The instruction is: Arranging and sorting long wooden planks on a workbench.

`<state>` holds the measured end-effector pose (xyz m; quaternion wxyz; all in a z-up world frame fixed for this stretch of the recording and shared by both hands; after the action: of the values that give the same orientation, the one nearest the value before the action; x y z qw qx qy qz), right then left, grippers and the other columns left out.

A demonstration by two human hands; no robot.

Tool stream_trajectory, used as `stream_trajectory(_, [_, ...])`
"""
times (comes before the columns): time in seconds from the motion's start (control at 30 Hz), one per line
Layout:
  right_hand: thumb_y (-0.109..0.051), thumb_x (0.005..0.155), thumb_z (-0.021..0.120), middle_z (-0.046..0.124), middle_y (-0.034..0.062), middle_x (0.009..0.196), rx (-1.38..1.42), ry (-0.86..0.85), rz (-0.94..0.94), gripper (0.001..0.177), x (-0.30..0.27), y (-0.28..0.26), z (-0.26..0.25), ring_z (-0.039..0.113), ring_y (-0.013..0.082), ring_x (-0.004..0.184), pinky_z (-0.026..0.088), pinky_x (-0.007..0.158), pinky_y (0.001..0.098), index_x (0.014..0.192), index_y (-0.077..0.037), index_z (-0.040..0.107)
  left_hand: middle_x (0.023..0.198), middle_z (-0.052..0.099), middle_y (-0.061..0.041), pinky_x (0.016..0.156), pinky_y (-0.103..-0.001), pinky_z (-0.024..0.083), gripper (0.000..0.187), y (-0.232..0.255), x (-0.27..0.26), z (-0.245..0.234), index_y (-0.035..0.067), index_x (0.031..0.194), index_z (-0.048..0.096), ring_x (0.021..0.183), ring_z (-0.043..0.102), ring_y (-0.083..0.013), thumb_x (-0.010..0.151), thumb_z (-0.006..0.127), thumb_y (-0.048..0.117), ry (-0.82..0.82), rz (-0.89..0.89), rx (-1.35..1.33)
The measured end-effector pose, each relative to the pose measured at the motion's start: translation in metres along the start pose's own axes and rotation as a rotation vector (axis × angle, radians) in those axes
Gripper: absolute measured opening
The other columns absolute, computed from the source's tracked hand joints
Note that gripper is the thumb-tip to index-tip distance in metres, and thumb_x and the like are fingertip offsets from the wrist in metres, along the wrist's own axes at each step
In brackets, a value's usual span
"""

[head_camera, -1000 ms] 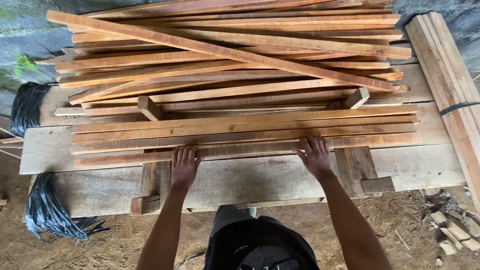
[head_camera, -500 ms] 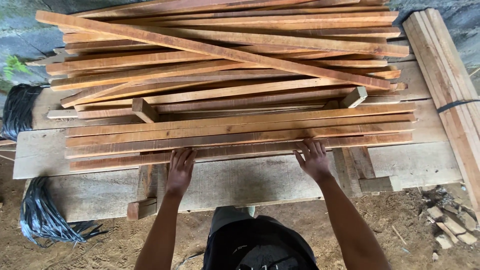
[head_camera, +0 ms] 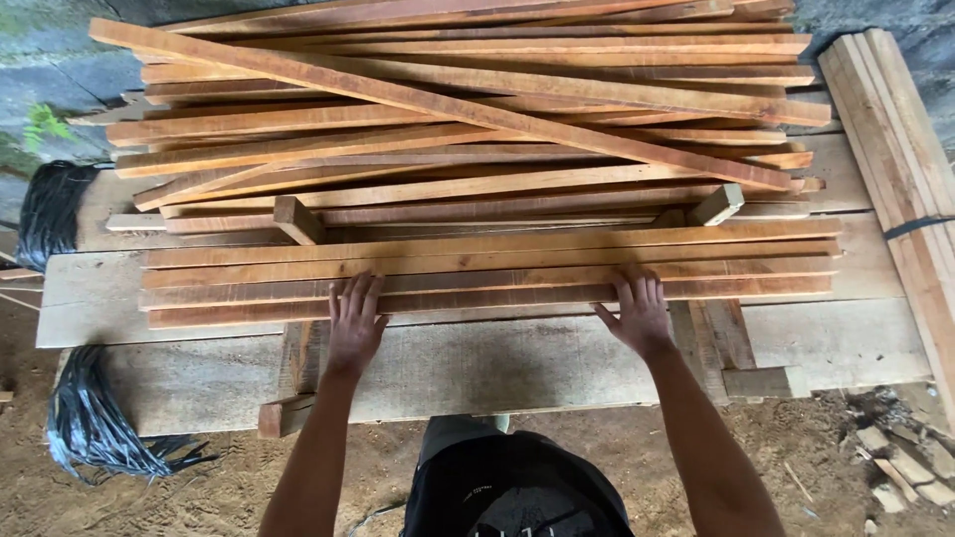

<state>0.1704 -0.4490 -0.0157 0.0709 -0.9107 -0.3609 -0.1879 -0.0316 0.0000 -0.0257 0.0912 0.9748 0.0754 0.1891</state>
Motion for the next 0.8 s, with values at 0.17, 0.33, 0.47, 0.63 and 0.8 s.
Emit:
stream_trajectory(0.17, [-0.051,0.076,0.079,0.041,0.0207,0.149,0.116,-0.111,-0.025,0.094,0.046,-0.007,-0.026,0.036,0.0395,0.145,0.026,0.125,0.0579,0.15,-0.007,0.04,0.168,0.023,-0.012,0.127,-0.063,0.007,0.098,0.025,0.038,-0.003,0.021,0.158,0.029,0.155,0.021,-0.0315,0.079,0.084,0.042,-0.224,0.086,-0.019])
stream_trajectory(0.33, [-0.053,0.07,0.084,0.022,0.021,0.165,0.142,-0.353,-0.038,0.106,0.066,-0.001,-0.015,0.014,0.0384,0.155,0.014,0.126,0.0523,0.154,-0.013,0.033,0.171,0.013,-0.01,0.126,-0.066,0.003,0.113,0.023,0.051,0.026,0.027,0.159,0.024,0.158,0.011,-0.0342,0.068,0.086,0.051,-0.381,0.065,0.03])
stream_trajectory(0.47, [-0.055,0.074,0.083,0.018,0.0167,0.169,0.118,-0.424,-0.036,0.104,0.065,0.002,-0.012,0.011,0.035,0.157,0.014,0.128,0.0495,0.158,-0.021,0.032,0.172,0.014,-0.012,0.125,-0.071,0.005,0.12,0.02,0.045,0.043,0.026,0.163,0.022,0.159,0.01,-0.0389,0.065,0.084,0.057,-0.283,0.173,0.086])
stream_trajectory(0.63, [-0.058,0.072,0.082,0.02,0.0133,0.171,0.133,-0.393,-0.026,0.105,0.07,-0.003,-0.011,0.014,0.0313,0.16,0.014,0.132,0.0502,0.157,-0.024,0.033,0.172,0.011,-0.011,0.125,-0.07,0.003,0.117,0.016,0.046,0.041,0.03,0.163,0.016,0.159,0.007,-0.038,0.069,0.074,0.069,-0.308,0.148,0.102])
stream_trajectory(0.8, [-0.082,0.071,0.07,0.013,0.0201,0.168,0.14,-0.421,-0.017,0.12,0.08,-0.01,0.013,0.008,0.0383,0.155,0.004,0.124,0.0607,0.162,-0.021,0.021,0.172,-0.002,-0.011,0.118,-0.072,-0.005,0.11,0.037,0.067,0.034,0.031,0.165,0.008,0.158,-0.001,-0.0368,0.08,0.042,0.091,-0.452,0.03,0.127])
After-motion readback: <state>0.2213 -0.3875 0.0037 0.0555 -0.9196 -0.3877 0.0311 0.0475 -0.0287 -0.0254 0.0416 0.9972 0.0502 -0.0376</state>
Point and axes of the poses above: each hand's wrist, its own x-axis towards the middle knuckle, its own z-axis out of the palm, y = z × x, the point moved 8 cm from there along x, towards the middle knuckle
